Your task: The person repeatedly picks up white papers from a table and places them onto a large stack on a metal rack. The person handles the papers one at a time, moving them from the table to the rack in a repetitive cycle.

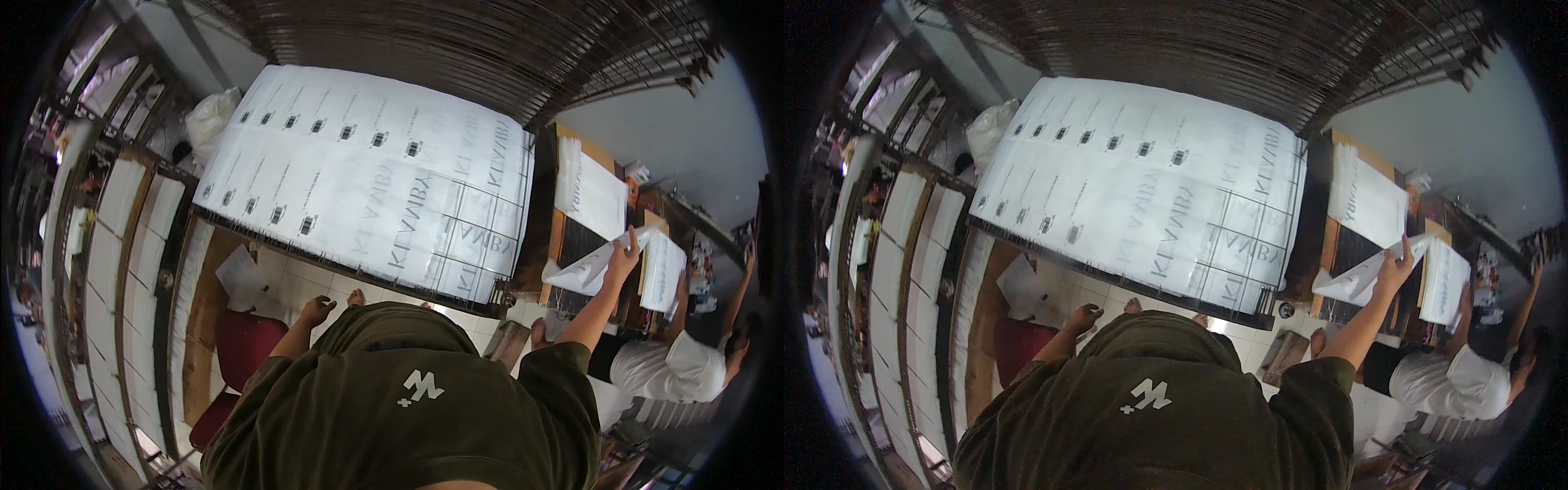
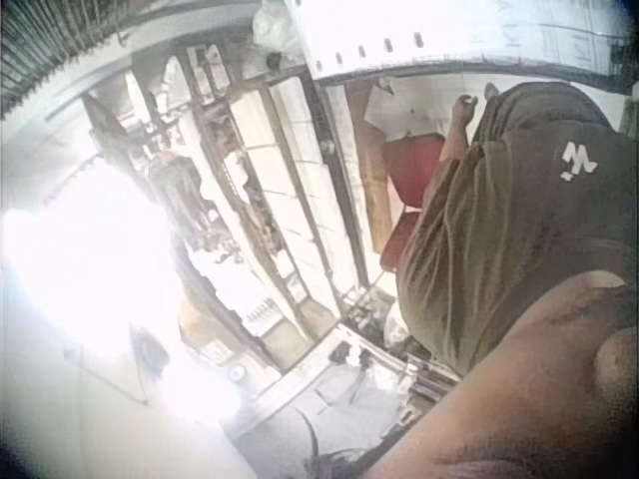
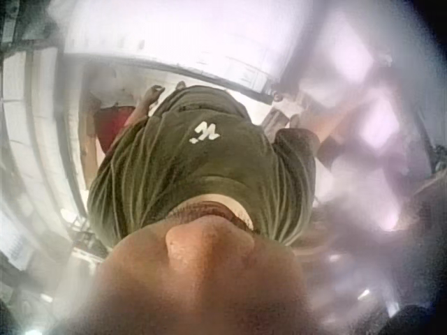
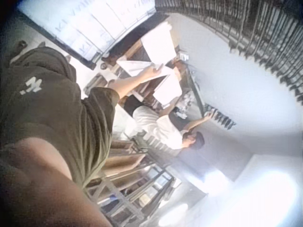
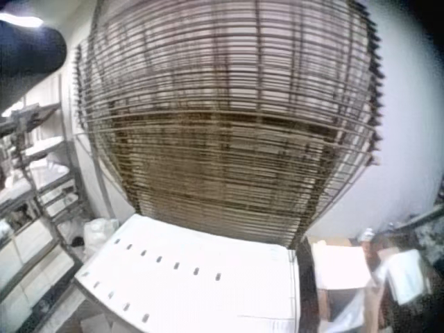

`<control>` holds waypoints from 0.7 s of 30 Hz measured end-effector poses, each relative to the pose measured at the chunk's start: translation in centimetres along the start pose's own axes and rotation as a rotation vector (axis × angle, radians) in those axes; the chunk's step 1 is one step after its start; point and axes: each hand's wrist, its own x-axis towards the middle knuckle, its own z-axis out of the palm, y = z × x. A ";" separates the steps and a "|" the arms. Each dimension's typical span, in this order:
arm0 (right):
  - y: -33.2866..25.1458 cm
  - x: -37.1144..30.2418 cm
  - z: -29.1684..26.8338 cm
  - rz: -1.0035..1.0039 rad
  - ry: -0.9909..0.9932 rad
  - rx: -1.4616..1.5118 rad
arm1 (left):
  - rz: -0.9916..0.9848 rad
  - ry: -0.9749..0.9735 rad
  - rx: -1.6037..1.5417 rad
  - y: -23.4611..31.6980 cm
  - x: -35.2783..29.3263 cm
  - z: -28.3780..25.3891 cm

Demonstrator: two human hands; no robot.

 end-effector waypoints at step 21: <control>-41.8 -15.5 16.0 -0.184 -1.122 0.553 | -0.139 -0.014 -0.055 -13.5 1.6 -5.0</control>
